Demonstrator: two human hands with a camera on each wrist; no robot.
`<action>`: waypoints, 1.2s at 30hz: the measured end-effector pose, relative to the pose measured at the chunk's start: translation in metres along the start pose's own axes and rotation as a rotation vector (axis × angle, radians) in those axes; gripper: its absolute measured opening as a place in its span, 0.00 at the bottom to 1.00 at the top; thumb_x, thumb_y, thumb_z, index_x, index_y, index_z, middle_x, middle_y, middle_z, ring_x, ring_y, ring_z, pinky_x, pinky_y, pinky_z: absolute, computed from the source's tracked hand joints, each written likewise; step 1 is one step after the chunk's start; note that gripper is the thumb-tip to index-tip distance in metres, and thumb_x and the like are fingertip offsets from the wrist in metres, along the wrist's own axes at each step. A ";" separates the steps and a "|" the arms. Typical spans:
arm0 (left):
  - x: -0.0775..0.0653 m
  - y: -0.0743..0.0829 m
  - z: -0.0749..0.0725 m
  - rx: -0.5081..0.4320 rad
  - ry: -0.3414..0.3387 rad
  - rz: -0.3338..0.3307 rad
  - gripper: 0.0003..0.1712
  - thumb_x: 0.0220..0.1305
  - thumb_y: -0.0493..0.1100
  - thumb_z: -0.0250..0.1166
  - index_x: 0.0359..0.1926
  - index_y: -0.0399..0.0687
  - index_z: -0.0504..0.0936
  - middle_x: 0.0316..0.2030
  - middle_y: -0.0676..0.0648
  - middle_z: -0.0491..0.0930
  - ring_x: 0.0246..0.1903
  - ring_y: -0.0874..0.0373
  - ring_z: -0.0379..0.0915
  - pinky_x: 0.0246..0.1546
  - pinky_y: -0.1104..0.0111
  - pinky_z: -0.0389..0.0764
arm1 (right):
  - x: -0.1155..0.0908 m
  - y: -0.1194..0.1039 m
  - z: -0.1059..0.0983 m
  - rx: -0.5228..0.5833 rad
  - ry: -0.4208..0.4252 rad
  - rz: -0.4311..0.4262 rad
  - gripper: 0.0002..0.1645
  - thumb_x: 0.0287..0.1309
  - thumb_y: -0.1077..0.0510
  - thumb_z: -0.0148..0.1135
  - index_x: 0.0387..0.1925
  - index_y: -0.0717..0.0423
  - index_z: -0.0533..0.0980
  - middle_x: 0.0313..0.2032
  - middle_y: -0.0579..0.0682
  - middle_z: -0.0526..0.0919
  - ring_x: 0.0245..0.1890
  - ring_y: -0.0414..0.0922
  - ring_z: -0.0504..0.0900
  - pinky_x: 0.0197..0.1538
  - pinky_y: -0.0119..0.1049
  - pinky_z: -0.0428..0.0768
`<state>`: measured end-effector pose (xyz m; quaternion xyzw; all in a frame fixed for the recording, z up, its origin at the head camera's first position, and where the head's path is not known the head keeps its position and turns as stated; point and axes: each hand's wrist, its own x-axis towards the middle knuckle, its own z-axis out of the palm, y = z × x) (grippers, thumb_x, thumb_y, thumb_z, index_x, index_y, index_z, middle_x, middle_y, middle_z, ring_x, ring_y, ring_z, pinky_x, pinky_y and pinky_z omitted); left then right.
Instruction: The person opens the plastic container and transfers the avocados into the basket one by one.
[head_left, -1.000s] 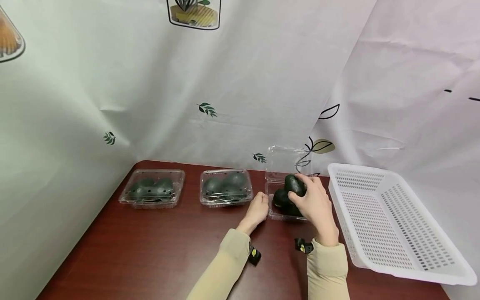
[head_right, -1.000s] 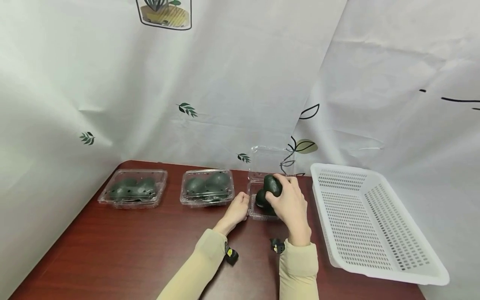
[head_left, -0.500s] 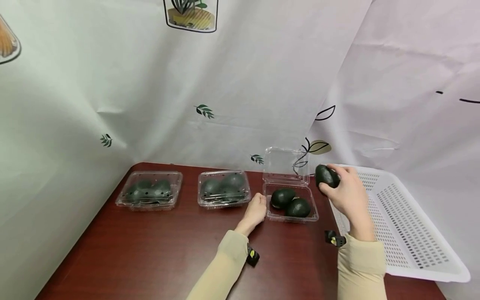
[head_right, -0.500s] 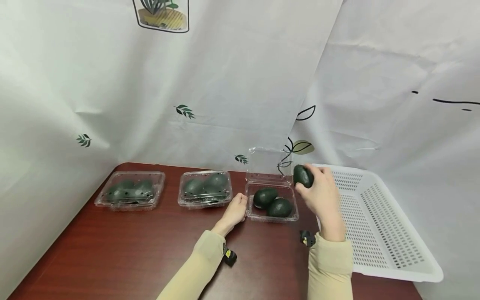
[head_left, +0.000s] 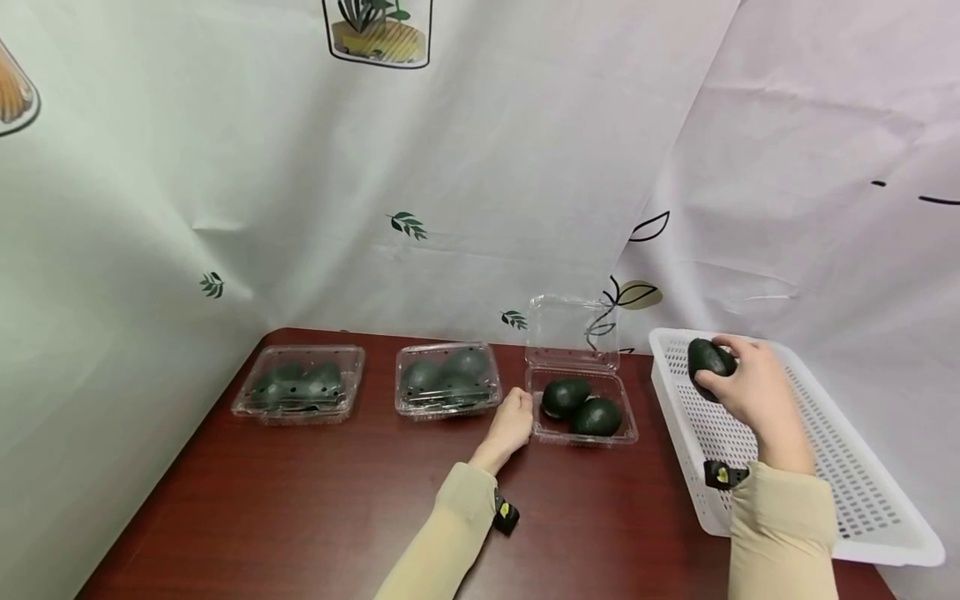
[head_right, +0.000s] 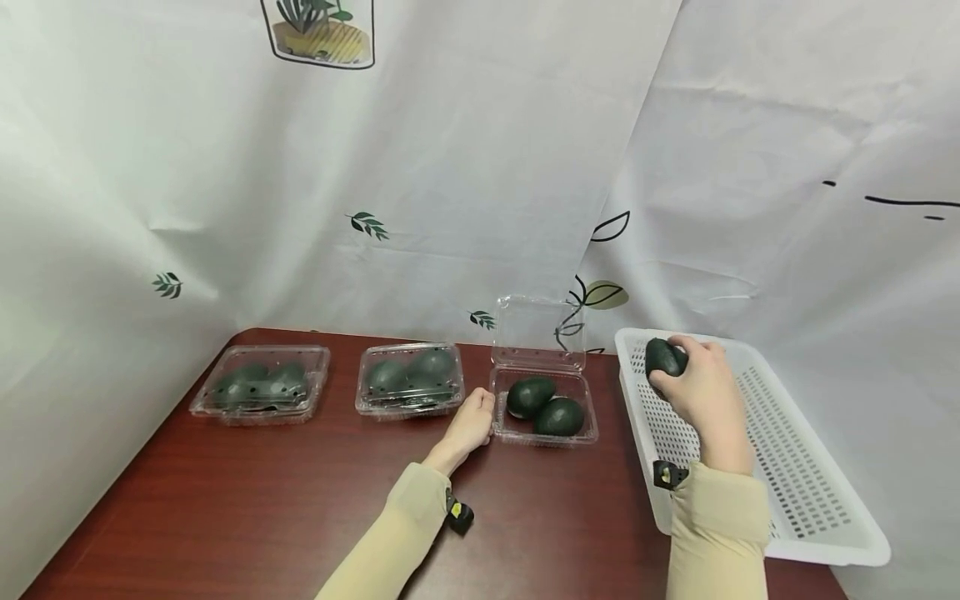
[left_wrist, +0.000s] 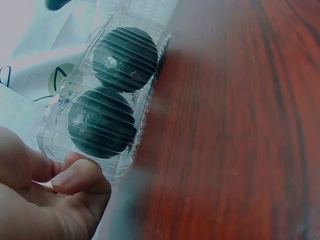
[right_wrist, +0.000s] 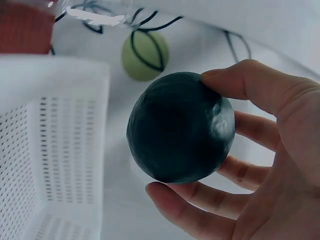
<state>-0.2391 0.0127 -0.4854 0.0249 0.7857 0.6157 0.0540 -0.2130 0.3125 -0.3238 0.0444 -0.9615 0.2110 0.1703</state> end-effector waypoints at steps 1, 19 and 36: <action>0.000 0.000 0.000 0.000 0.001 0.000 0.15 0.79 0.45 0.43 0.40 0.40 0.71 0.19 0.48 0.66 0.12 0.58 0.63 0.20 0.68 0.68 | 0.001 0.004 0.000 -0.005 -0.006 0.001 0.32 0.50 0.60 0.67 0.57 0.68 0.70 0.48 0.77 0.69 0.46 0.69 0.68 0.43 0.62 0.66; -0.004 0.002 -0.002 -0.031 -0.044 -0.008 0.17 0.80 0.45 0.41 0.46 0.36 0.70 0.19 0.48 0.65 0.13 0.58 0.60 0.19 0.68 0.66 | 0.045 0.054 0.028 -0.087 -0.195 -0.038 0.34 0.48 0.57 0.69 0.54 0.72 0.70 0.42 0.77 0.76 0.40 0.67 0.74 0.44 0.60 0.70; -0.004 0.001 0.000 -0.026 -0.032 -0.007 0.16 0.79 0.44 0.42 0.46 0.36 0.71 0.19 0.48 0.65 0.12 0.58 0.60 0.19 0.68 0.66 | 0.043 0.083 0.068 -0.103 -0.319 -0.005 0.32 0.52 0.56 0.68 0.54 0.71 0.71 0.47 0.77 0.74 0.46 0.70 0.74 0.47 0.64 0.70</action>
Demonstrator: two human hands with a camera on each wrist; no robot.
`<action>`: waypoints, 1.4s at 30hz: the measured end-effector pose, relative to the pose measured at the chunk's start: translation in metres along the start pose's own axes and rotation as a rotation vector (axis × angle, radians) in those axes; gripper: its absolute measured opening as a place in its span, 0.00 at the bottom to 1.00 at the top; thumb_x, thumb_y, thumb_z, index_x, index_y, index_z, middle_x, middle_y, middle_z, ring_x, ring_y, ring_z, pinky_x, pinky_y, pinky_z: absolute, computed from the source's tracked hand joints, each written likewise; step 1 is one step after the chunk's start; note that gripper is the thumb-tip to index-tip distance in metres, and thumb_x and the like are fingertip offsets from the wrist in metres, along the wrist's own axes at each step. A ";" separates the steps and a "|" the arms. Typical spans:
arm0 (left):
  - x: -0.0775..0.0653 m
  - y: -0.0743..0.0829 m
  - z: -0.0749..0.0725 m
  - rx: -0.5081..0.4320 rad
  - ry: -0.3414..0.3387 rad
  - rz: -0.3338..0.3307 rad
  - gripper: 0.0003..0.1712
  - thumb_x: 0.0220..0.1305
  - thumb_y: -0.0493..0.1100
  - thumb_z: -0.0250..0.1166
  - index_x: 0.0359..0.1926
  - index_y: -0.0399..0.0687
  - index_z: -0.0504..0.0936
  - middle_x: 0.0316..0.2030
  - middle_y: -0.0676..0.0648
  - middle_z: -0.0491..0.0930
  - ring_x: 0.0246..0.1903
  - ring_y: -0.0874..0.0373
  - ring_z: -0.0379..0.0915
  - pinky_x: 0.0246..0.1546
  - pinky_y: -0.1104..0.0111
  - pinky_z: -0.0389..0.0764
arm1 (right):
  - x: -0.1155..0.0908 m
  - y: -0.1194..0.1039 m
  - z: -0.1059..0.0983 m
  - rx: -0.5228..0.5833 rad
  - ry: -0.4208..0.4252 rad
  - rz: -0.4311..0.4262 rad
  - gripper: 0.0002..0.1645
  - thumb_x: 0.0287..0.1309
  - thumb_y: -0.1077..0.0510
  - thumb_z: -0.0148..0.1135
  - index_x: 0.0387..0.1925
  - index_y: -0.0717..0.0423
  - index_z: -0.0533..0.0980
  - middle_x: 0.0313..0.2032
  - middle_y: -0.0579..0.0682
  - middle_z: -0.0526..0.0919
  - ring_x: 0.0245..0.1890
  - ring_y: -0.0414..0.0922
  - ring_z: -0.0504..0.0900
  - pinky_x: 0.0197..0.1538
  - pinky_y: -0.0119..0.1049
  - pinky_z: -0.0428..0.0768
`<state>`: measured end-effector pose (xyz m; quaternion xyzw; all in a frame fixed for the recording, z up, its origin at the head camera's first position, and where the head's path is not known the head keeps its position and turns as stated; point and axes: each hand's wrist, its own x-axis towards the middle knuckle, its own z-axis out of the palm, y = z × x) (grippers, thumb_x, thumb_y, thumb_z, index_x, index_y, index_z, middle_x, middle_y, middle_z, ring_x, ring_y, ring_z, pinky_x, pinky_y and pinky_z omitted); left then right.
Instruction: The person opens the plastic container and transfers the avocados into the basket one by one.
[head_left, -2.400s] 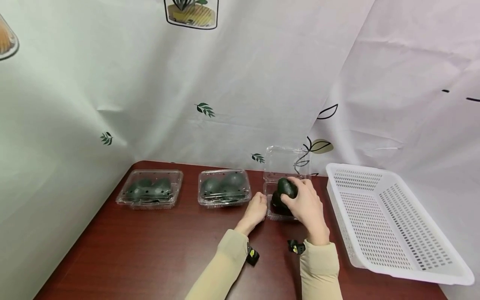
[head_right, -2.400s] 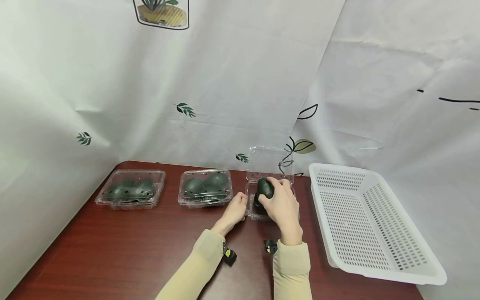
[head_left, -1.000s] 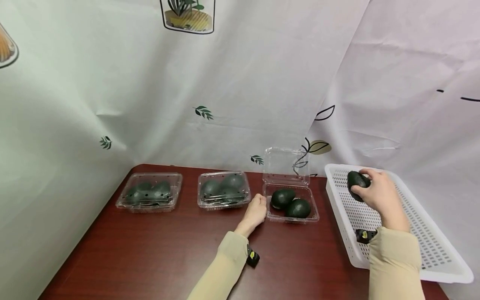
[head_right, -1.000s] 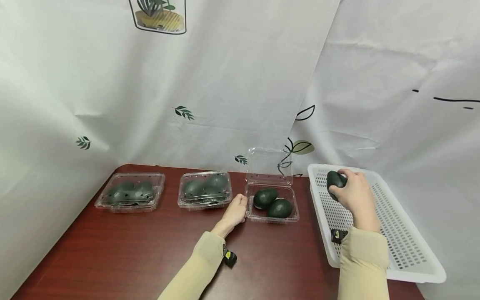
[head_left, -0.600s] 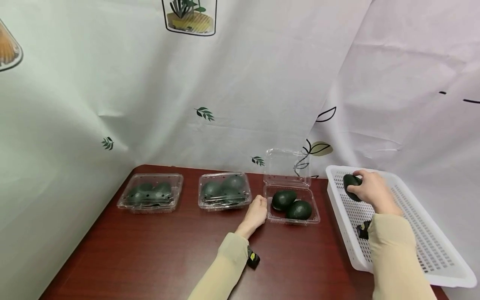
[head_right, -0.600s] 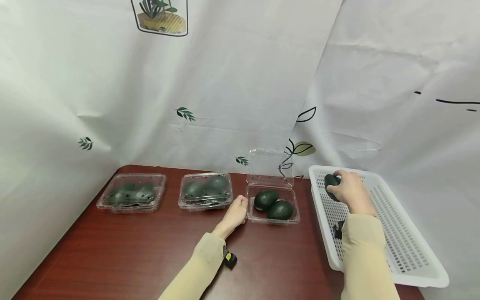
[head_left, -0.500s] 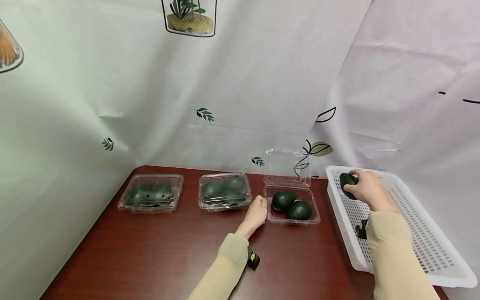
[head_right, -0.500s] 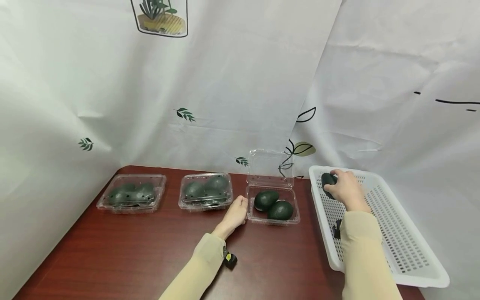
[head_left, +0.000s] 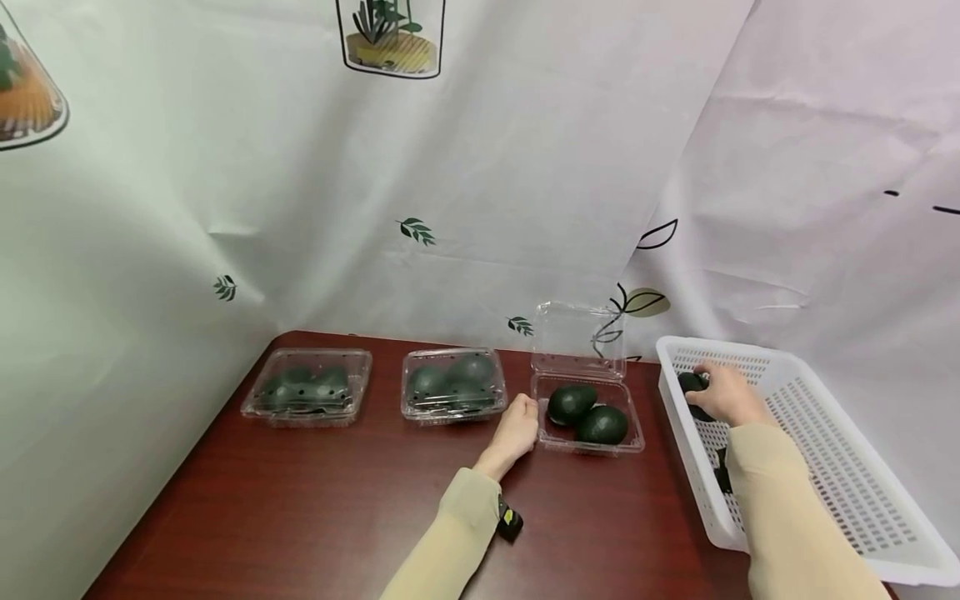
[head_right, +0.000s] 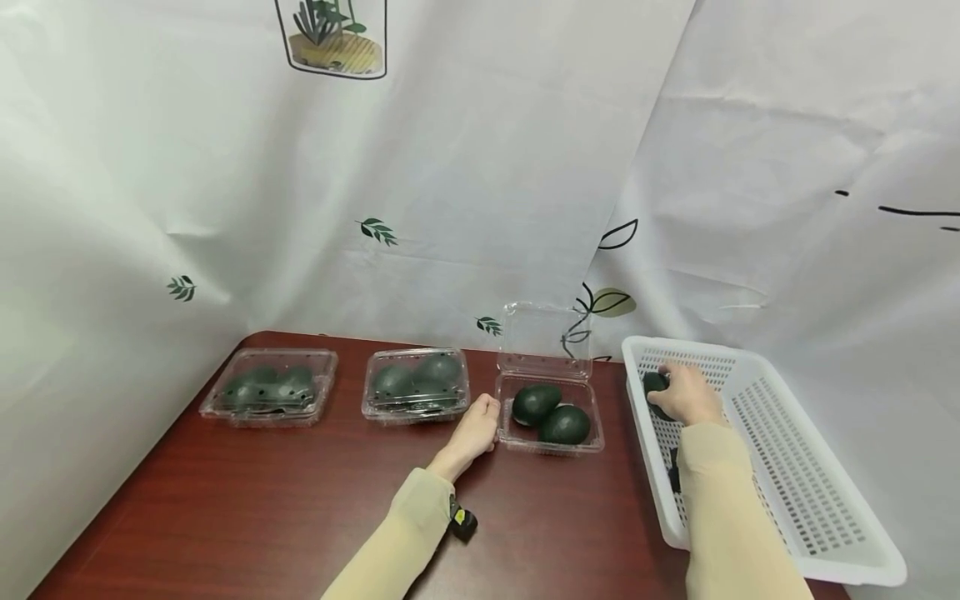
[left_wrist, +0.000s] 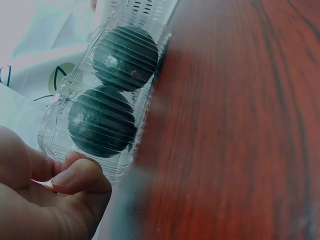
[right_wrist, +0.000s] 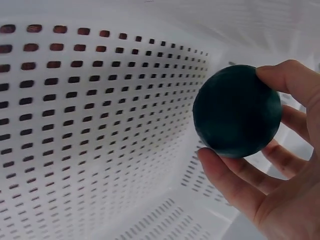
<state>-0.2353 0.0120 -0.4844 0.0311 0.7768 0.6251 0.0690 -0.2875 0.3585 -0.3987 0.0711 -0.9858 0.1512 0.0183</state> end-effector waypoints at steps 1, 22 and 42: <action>0.000 0.000 0.000 0.002 -0.001 0.000 0.16 0.79 0.44 0.42 0.46 0.37 0.71 0.19 0.48 0.66 0.12 0.58 0.61 0.19 0.68 0.67 | 0.000 0.002 0.001 -0.001 -0.003 0.007 0.33 0.52 0.55 0.67 0.55 0.71 0.71 0.47 0.77 0.74 0.47 0.70 0.73 0.47 0.64 0.70; -0.001 0.001 0.000 -0.003 -0.001 -0.005 0.16 0.79 0.44 0.42 0.45 0.37 0.71 0.21 0.49 0.67 0.12 0.58 0.61 0.18 0.68 0.67 | -0.003 0.004 0.018 -0.001 -0.039 0.073 0.33 0.55 0.52 0.64 0.56 0.71 0.70 0.52 0.78 0.69 0.51 0.70 0.70 0.47 0.65 0.70; -0.001 0.000 -0.001 0.009 0.000 0.006 0.16 0.79 0.44 0.42 0.45 0.37 0.71 0.21 0.48 0.67 0.12 0.58 0.61 0.20 0.67 0.68 | -0.001 -0.006 -0.030 0.051 -0.023 0.051 0.63 0.52 0.39 0.70 0.71 0.72 0.47 0.62 0.88 0.43 0.58 0.86 0.48 0.54 0.77 0.54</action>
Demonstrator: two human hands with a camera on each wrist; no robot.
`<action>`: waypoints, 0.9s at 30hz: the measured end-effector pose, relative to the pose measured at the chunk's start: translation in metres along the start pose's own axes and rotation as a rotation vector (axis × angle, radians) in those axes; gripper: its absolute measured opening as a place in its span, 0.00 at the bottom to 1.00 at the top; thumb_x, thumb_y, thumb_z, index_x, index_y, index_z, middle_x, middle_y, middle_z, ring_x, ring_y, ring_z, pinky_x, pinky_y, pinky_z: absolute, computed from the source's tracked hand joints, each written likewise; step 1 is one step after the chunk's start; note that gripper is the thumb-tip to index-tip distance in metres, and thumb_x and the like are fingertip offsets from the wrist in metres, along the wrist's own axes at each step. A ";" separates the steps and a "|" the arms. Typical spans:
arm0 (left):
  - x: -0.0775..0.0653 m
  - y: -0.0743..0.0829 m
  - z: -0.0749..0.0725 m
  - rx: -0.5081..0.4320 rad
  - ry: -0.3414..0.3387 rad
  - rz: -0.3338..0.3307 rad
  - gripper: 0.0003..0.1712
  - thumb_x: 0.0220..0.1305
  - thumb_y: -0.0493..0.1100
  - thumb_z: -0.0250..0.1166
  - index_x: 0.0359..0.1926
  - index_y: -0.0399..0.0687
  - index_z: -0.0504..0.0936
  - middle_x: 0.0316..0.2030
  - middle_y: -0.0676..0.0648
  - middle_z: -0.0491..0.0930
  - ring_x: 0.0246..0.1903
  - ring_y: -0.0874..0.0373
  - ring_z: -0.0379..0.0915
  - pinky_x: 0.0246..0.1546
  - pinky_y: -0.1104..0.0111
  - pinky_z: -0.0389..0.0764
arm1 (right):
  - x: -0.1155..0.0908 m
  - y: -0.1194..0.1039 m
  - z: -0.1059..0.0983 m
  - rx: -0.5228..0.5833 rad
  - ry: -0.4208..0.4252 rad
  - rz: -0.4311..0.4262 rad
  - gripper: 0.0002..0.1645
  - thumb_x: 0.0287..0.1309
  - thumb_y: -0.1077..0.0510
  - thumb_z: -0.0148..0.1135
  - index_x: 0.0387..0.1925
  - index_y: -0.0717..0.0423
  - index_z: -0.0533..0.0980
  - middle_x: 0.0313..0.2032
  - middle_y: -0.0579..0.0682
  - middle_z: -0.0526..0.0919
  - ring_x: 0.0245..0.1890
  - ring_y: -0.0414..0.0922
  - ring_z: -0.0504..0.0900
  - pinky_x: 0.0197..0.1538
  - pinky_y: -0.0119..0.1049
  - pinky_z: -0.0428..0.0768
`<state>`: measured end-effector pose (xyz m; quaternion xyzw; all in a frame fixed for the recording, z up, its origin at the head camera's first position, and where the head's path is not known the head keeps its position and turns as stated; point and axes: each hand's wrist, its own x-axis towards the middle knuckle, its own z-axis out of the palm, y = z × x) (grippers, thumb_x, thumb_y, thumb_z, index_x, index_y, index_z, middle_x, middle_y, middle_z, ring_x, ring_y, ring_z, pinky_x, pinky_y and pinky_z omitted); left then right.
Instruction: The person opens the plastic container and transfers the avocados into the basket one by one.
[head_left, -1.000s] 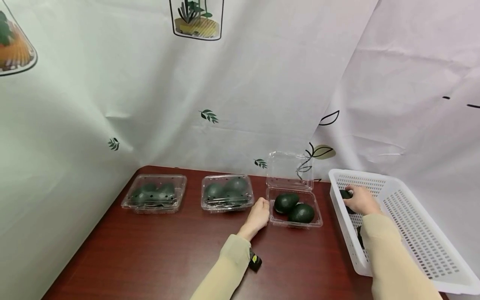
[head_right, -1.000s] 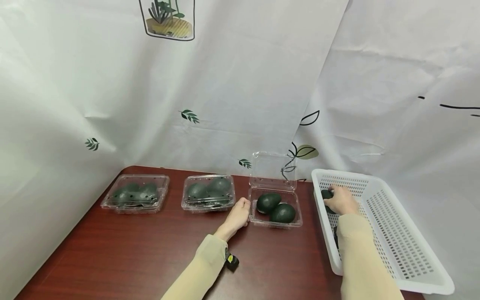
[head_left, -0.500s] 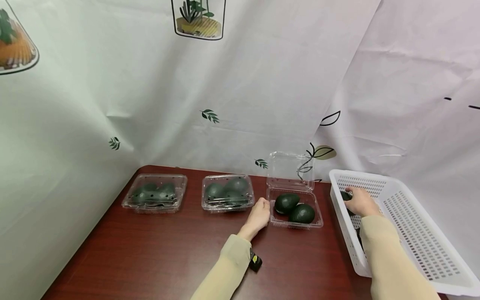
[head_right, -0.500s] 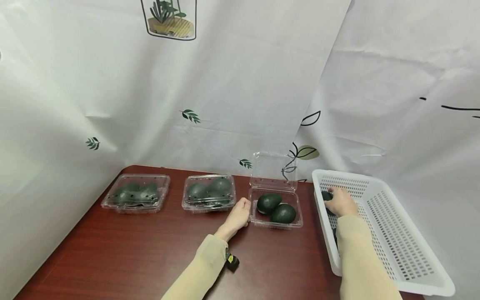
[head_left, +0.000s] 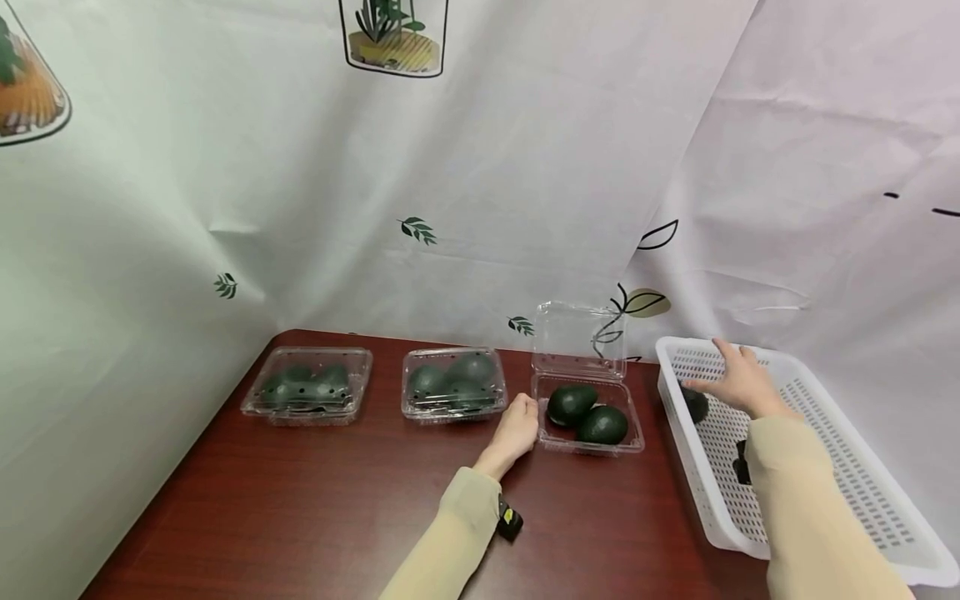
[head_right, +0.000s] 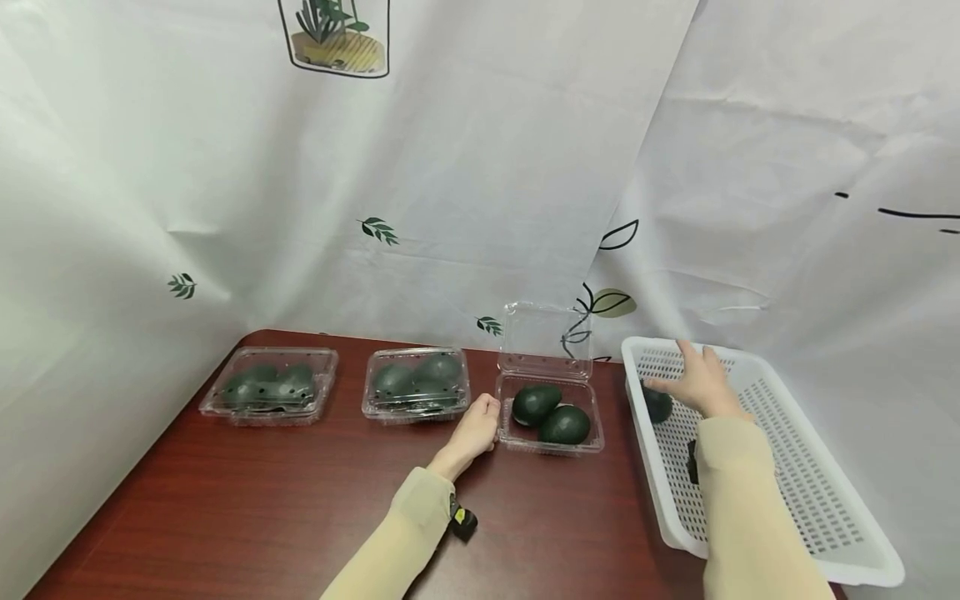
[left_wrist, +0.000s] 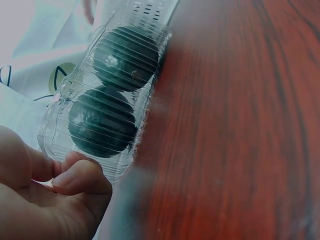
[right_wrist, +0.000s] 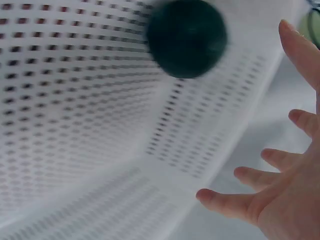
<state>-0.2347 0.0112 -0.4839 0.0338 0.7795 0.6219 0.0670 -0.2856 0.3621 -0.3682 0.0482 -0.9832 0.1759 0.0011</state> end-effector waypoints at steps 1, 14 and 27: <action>0.000 0.000 0.000 -0.001 0.000 0.000 0.16 0.79 0.44 0.42 0.45 0.36 0.71 0.21 0.48 0.67 0.12 0.58 0.61 0.20 0.67 0.68 | 0.000 -0.003 -0.004 0.001 0.014 -0.004 0.63 0.53 0.40 0.70 0.71 0.71 0.46 0.63 0.87 0.43 0.58 0.86 0.48 0.53 0.77 0.54; 0.001 -0.001 0.000 -0.008 0.012 0.004 0.15 0.79 0.44 0.43 0.43 0.37 0.71 0.20 0.48 0.66 0.13 0.58 0.61 0.18 0.68 0.67 | 0.005 -0.060 -0.030 0.004 0.189 -0.152 0.54 0.60 0.40 0.65 0.72 0.67 0.51 0.65 0.82 0.49 0.62 0.80 0.51 0.57 0.75 0.53; 0.002 -0.002 -0.002 0.068 0.021 0.040 0.14 0.78 0.43 0.44 0.41 0.39 0.72 0.24 0.48 0.68 0.22 0.57 0.65 0.29 0.66 0.69 | -0.003 -0.112 0.007 -0.091 0.166 -0.367 0.41 0.61 0.50 0.66 0.69 0.63 0.62 0.66 0.75 0.58 0.62 0.74 0.60 0.56 0.71 0.62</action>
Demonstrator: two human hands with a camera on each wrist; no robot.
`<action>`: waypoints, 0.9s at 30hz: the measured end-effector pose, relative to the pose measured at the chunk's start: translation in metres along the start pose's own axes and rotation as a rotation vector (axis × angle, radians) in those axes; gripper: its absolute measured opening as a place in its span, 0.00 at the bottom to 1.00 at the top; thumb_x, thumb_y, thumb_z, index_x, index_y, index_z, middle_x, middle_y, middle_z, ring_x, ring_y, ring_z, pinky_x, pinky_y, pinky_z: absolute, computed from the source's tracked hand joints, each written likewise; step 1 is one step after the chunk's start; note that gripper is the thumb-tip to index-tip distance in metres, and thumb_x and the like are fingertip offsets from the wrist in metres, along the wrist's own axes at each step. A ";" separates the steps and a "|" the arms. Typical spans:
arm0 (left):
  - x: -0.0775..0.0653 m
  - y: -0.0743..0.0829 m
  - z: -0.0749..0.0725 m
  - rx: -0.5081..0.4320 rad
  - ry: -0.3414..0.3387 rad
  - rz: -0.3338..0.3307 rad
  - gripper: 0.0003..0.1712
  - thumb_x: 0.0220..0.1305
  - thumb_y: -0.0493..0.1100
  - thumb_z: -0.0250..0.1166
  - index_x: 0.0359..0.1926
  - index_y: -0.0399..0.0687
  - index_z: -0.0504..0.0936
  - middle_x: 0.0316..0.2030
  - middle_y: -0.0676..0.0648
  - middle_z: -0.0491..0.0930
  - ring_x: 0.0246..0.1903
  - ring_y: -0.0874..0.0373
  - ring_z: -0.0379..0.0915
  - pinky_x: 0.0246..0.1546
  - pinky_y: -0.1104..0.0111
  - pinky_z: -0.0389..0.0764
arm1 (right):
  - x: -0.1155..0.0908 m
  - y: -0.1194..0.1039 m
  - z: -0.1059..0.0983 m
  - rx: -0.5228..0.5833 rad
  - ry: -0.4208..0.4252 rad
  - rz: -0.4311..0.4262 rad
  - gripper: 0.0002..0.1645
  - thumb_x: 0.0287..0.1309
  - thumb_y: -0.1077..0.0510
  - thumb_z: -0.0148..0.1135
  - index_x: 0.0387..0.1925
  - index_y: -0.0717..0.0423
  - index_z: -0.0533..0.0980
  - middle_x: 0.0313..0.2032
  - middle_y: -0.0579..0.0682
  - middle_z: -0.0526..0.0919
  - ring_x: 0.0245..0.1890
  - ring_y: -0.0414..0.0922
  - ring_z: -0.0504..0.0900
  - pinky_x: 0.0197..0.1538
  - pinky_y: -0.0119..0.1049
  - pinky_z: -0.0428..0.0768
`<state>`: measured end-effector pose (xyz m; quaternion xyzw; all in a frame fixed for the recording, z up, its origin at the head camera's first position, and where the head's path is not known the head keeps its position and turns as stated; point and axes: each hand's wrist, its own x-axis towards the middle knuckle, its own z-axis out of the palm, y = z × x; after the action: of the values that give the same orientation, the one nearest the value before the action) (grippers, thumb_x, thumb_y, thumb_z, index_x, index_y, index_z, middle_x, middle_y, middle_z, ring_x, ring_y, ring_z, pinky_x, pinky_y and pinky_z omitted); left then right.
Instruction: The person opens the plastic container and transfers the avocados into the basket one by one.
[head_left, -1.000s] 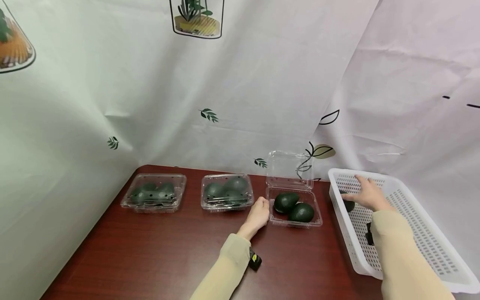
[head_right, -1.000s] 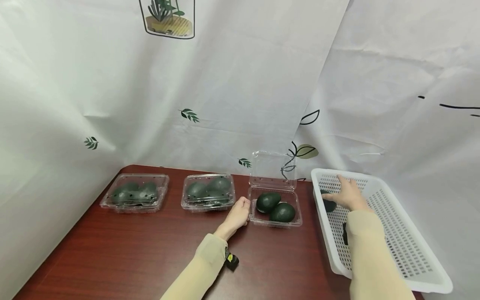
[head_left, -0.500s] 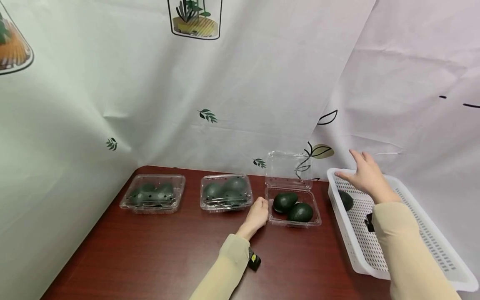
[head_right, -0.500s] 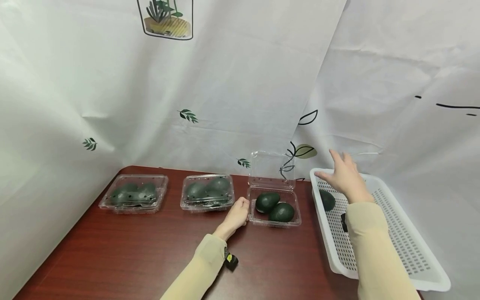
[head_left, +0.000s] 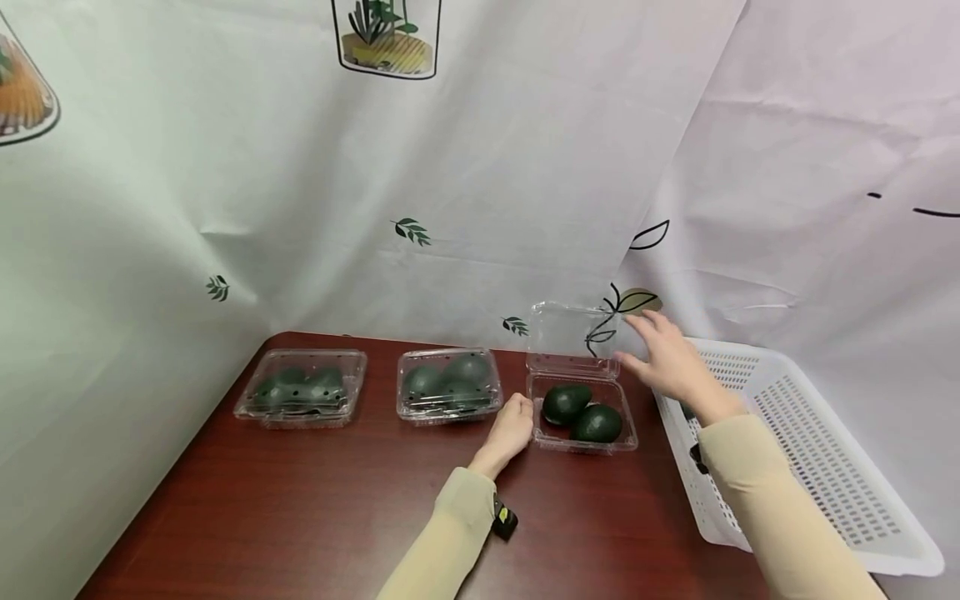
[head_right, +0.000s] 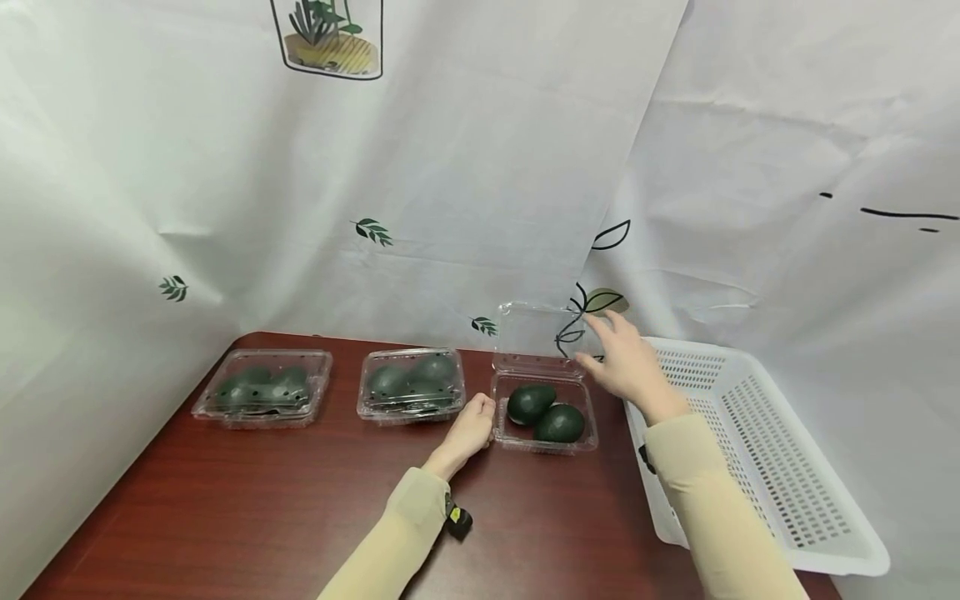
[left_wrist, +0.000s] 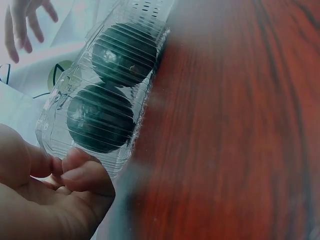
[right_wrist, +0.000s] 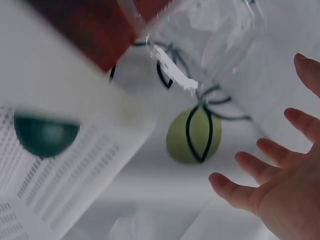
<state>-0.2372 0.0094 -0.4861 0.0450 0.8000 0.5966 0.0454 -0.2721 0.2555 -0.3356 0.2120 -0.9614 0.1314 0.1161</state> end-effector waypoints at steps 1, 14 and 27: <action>0.000 0.000 0.000 0.017 0.007 0.007 0.14 0.78 0.43 0.44 0.40 0.39 0.72 0.25 0.48 0.69 0.24 0.57 0.66 0.31 0.65 0.69 | 0.000 -0.003 0.004 -0.001 -0.005 -0.011 0.40 0.61 0.50 0.66 0.68 0.62 0.63 0.66 0.74 0.58 0.62 0.74 0.61 0.55 0.71 0.63; 0.003 0.003 -0.001 0.040 0.067 -0.017 0.11 0.76 0.44 0.45 0.39 0.44 0.70 0.27 0.48 0.69 0.30 0.56 0.67 0.36 0.63 0.68 | -0.003 -0.032 0.051 0.000 -0.095 -0.123 0.34 0.59 0.51 0.69 0.64 0.58 0.70 0.64 0.68 0.66 0.60 0.67 0.68 0.54 0.65 0.69; 0.015 0.005 0.005 -0.004 0.063 -0.070 0.10 0.77 0.45 0.45 0.42 0.45 0.69 0.32 0.46 0.71 0.34 0.54 0.68 0.39 0.62 0.68 | -0.007 -0.041 0.077 0.011 -0.165 -0.144 0.33 0.56 0.51 0.72 0.61 0.56 0.74 0.57 0.61 0.74 0.57 0.60 0.73 0.53 0.63 0.71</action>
<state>-0.2510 0.0178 -0.4830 -0.0020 0.8009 0.5974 0.0410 -0.2606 0.1986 -0.4016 0.2912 -0.9493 0.1100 0.0448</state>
